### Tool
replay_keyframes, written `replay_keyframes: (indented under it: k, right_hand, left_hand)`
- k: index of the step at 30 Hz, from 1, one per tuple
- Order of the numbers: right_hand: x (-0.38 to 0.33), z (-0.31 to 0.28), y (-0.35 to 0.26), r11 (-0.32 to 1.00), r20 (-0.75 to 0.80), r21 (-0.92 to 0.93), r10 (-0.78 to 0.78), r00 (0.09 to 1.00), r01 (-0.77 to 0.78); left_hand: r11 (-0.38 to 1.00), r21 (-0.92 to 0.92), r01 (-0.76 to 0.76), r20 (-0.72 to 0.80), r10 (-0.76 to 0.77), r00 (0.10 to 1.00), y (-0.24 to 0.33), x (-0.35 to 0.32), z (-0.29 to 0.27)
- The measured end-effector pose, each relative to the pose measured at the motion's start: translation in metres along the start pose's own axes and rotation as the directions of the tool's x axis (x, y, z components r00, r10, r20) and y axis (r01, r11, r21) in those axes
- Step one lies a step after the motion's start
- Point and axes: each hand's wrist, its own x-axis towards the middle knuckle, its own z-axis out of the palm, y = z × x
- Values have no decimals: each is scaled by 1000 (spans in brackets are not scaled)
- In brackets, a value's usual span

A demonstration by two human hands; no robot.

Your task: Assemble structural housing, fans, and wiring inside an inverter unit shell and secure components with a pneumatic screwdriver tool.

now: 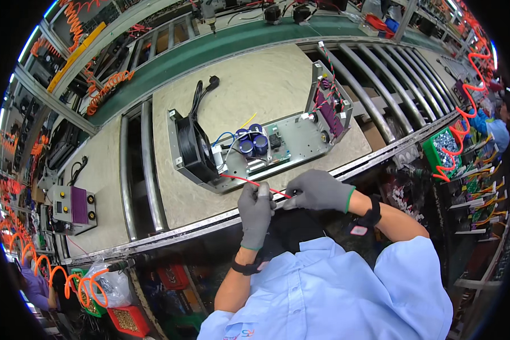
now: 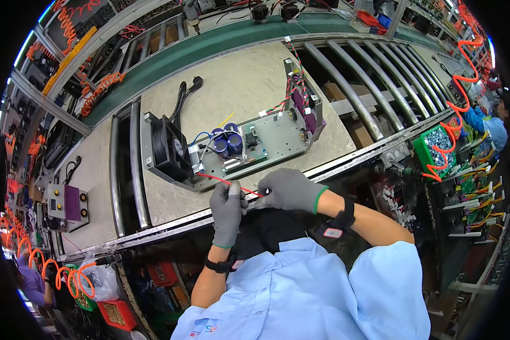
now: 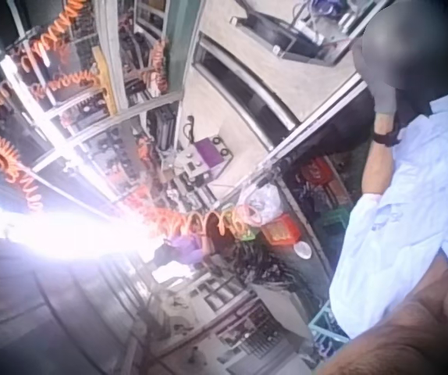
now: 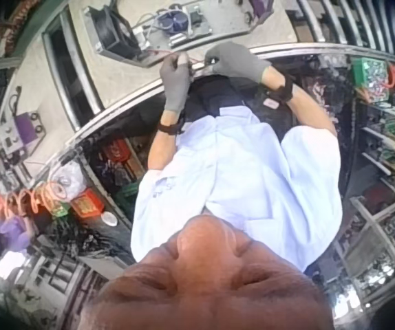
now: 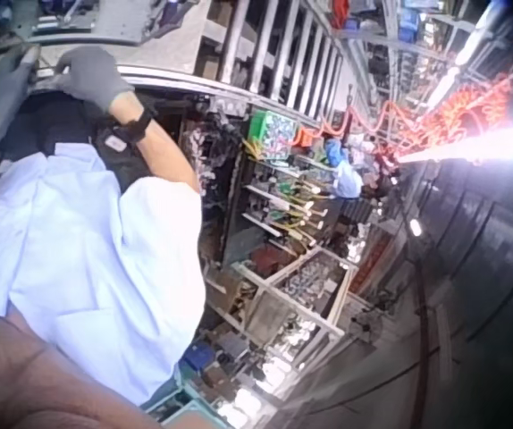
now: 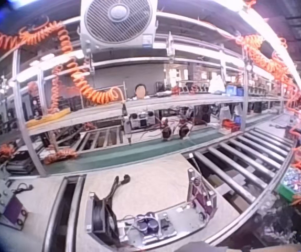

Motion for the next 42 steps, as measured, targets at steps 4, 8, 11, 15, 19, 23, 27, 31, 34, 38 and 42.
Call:
replay_keyframes:
  k: [4,8,11,15,19,23,27,31,34,38,42]
  right_hand:
    - [4,10,5,959,-249,-282,-31,968,-42]
    - [42,-2,31,952,-477,-293,-63,877,-91]
    - [73,-18,50,975,-573,-217,-92,815,-43]
    - [85,-23,59,974,-557,-227,-117,822,-15]
    - [85,-21,59,933,-483,-344,-77,872,-107]
    - [89,-19,61,947,-520,-322,-165,838,-13]
    - [88,-13,61,932,-548,-361,-182,817,-35]
    - [86,-9,60,943,-556,-329,-236,797,50]
    - [88,-12,59,977,-597,-177,-204,776,120]
    - [90,-17,57,991,-600,0,-107,793,133]
    - [90,-18,58,991,-571,11,-104,814,134]
  left_hand:
    - [996,-53,-77,7,78,997,-6,19,8]
    - [627,565,-536,-7,653,757,-17,43,9]
    - [521,629,-577,20,732,681,-25,56,5]
    - [450,687,-570,68,742,667,-34,61,0]
    - [366,739,-565,90,778,622,-37,63,0]
    - [343,747,-569,91,796,599,-37,64,0]
    - [359,757,-547,68,788,612,-38,63,0]
    - [356,783,-510,77,758,648,-39,63,0]
    - [378,760,-529,71,760,646,-38,63,-1]
    - [385,750,-539,80,755,650,-37,62,-3]
    - [386,730,-564,77,773,629,-36,64,-5]
